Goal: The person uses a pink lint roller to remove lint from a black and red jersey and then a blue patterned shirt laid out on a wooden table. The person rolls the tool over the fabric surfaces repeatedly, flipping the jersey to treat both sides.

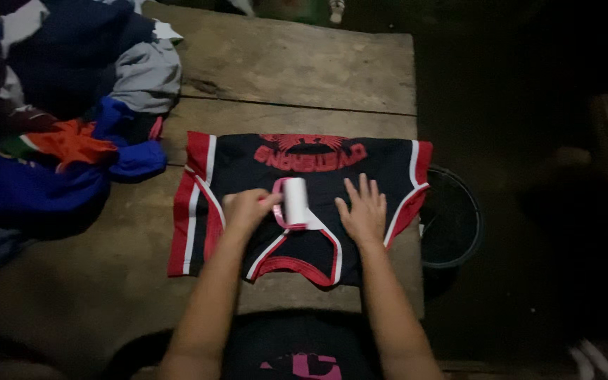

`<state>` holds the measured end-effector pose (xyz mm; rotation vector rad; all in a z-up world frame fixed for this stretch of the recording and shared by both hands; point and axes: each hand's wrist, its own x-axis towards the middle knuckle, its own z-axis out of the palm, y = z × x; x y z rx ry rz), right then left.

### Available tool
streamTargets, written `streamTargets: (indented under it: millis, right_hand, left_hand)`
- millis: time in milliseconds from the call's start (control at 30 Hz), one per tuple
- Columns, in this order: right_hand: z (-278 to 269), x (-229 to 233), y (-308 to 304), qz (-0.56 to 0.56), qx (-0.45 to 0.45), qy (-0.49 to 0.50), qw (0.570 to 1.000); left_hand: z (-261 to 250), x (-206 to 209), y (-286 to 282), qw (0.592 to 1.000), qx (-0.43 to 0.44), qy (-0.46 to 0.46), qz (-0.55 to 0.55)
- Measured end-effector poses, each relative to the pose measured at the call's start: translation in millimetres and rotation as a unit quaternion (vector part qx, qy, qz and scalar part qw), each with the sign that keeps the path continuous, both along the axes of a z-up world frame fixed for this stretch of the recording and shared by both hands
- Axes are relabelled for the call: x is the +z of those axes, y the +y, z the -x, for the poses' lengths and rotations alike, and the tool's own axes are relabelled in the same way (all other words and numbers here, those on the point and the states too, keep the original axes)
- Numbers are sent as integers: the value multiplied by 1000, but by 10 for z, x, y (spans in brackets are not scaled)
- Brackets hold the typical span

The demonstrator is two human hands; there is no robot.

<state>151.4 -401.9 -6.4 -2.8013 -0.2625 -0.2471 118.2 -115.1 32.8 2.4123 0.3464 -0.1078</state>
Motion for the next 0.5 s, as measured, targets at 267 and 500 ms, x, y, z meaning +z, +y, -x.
streamTargets:
  millis: [267, 500]
  right_hand:
    - [-207, -131, -196, -168, -42, -33, 984]
    - [-519, -148, -495, -154, -122, -187, 963]
  left_hand:
    - [483, -159, 1091, 993, 105, -3, -61]
    - [19, -325, 950, 981, 144, -128, 9]
